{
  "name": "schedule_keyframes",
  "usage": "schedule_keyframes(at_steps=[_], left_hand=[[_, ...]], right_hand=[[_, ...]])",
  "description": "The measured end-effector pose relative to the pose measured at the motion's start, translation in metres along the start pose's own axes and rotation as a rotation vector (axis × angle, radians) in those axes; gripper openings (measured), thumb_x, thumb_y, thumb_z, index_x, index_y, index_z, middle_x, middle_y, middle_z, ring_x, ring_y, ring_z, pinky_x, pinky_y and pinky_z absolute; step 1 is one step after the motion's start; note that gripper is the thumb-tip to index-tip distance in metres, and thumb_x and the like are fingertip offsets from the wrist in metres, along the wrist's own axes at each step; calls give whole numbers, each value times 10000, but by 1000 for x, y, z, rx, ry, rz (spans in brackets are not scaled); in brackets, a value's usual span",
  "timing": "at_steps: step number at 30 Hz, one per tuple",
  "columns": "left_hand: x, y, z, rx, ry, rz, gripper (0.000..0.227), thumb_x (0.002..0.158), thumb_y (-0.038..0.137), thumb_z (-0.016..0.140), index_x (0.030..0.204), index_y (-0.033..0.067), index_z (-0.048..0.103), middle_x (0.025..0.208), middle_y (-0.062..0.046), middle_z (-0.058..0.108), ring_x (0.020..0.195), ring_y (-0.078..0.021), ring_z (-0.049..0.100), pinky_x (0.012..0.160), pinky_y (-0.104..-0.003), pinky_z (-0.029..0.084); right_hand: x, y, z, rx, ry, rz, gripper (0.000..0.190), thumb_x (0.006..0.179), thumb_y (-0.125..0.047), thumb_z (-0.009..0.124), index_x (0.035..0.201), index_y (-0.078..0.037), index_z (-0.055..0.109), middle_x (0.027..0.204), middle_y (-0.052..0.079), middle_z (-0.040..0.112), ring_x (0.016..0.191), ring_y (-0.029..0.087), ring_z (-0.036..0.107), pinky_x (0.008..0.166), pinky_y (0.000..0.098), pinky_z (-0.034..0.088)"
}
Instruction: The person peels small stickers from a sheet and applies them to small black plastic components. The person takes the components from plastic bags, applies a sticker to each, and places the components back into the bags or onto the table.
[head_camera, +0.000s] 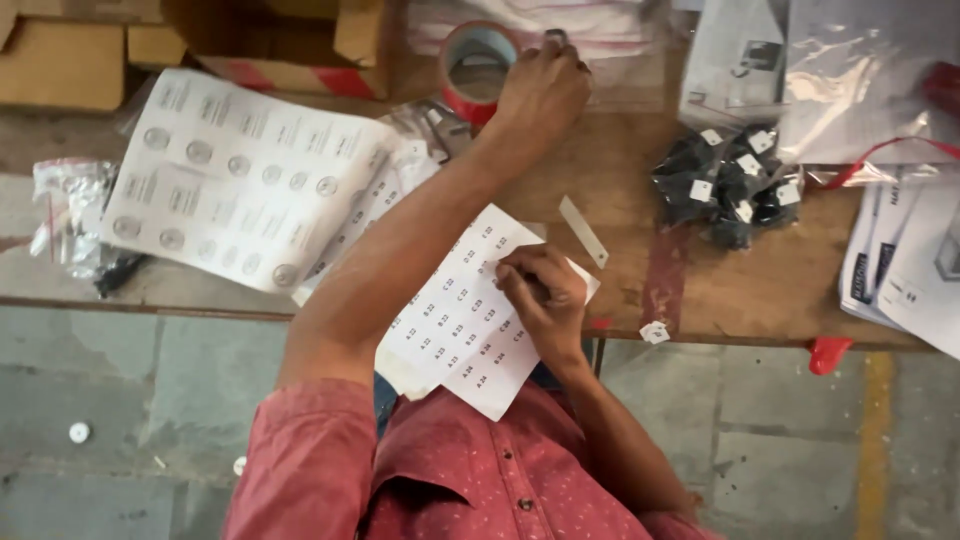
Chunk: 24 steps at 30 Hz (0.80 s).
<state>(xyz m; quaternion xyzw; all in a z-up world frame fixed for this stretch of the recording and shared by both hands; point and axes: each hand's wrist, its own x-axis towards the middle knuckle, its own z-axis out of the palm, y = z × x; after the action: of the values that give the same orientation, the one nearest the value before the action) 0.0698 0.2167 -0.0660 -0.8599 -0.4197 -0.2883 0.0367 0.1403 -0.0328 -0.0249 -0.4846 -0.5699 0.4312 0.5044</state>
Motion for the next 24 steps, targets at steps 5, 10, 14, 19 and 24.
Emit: schedule_keyframes(at_steps=[5, 10, 14, 19, 24], left_hand=[[11, 6, -15, 58, -7, -48, 174, 784, 91, 682, 949, 48, 719, 952, -163, 700, 945, -338, 671, 779, -481, 547], [3, 4, -20, 39, 17, -28, 184, 779, 96, 697, 958, 60, 721, 964, -171, 698, 971, -342, 663, 804, -479, 529], [1, 5, -14, 43, 27, -58, 217, 764, 114, 724, 969, 43, 724, 974, -165, 697, 992, -337, 648, 815, -476, 517], [-1, 19, -59, -37, 111, -34, 199, 713, 144, 780, 888, 77, 712, 967, -159, 694, 981, -359, 645, 821, -498, 510], [-27, 37, -138, -674, -15, -437, 355, 886, 194, 833, 1118, 59, 600, 1007, -144, 727, 898, -301, 722, 769, -431, 568]], right_hand=[[0, -1, -1, -13, -3, -19, 75, 938, 39, 731, 1005, 65, 711, 1029, 89, 676, 807, 117, 687, 683, 230, 562], [1, -2, 2, -32, -28, -57, 79, 949, 23, 737, 1013, 65, 718, 1018, 83, 677, 814, 117, 693, 694, 234, 571], [0, -3, 1, -40, -15, -47, 79, 946, 9, 743, 1003, 59, 724, 1009, 81, 674, 795, 113, 695, 673, 231, 578], [0, -6, 2, -69, -13, -74, 77, 947, 8, 746, 1002, 57, 725, 1004, 76, 676, 792, 109, 699, 663, 229, 571], [-2, -7, -2, -31, -1, -4, 54, 964, -1, 712, 991, 39, 688, 1008, 60, 678, 783, 115, 687, 662, 247, 531]])
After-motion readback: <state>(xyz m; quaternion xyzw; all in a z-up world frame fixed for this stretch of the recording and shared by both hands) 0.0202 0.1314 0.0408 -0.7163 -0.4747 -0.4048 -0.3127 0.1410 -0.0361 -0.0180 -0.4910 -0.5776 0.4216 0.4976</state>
